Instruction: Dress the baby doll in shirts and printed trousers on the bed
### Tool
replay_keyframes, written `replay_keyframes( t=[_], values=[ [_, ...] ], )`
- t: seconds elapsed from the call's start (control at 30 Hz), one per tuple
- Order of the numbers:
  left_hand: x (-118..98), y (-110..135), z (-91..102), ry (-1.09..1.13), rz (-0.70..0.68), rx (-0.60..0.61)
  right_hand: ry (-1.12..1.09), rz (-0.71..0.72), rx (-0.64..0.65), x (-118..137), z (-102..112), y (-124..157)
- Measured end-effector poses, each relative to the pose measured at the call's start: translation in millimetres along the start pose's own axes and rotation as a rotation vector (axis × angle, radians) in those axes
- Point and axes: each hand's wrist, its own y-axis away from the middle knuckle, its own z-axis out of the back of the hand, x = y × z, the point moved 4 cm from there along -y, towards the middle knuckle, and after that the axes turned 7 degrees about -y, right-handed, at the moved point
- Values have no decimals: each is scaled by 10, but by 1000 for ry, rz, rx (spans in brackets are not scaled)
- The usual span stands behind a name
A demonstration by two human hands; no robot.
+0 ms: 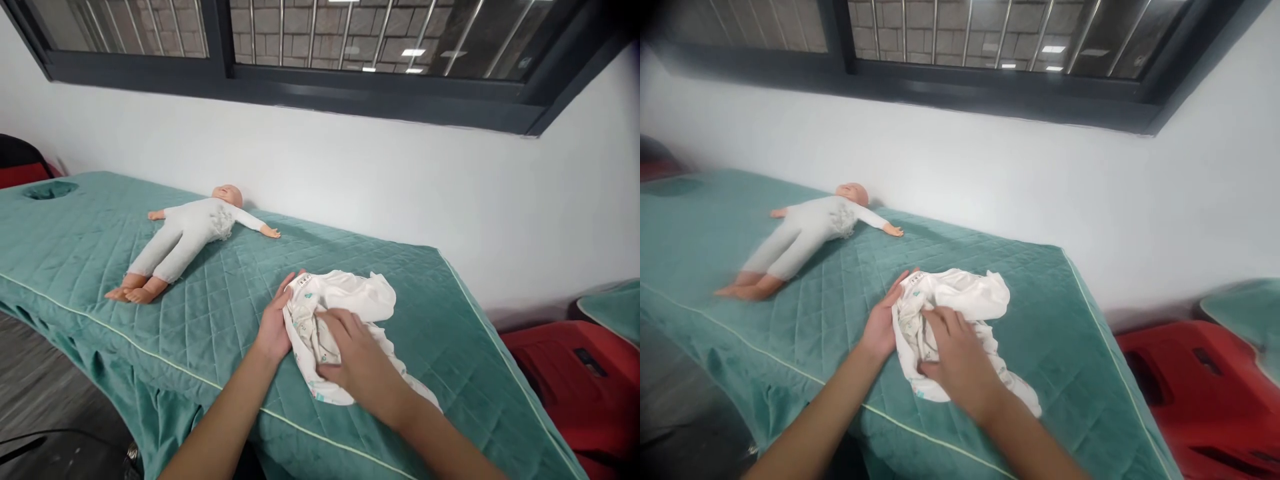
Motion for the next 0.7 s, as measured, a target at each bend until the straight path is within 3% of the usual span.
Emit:
replay_keyframes(
  t=[0.07, 0.2, 0.3, 0.37, 0.43, 0.57, 0.63, 0.7],
  values=[
    [-13, 36, -37, -27, 22, 83, -1, -38, -102, -73, -11, -56],
    [-4, 73, -62, -72, 52, 220, -1, -55, -110, -119, -54, -124],
    [15, 37, -1, -93, 43, 135, -79, -19, -185, -83, 51, -84],
    [27, 8, 43, -86, 36, 48, -290, -39, -241, -112, 189, -28],
    [38, -9, 67, -64, 40, -5, -604, -113, -324, -211, 388, 52],
    [48, -9, 76, -42, 52, -38, -1097, -308, -650, -529, 984, 355],
    [49, -6, 79, -49, 52, -51, -1094, -372, -782, -690, 1329, 574],
    [55, -7, 83, -59, 63, -64, -856, -339, -935, -827, 1674, 820]
  ],
)
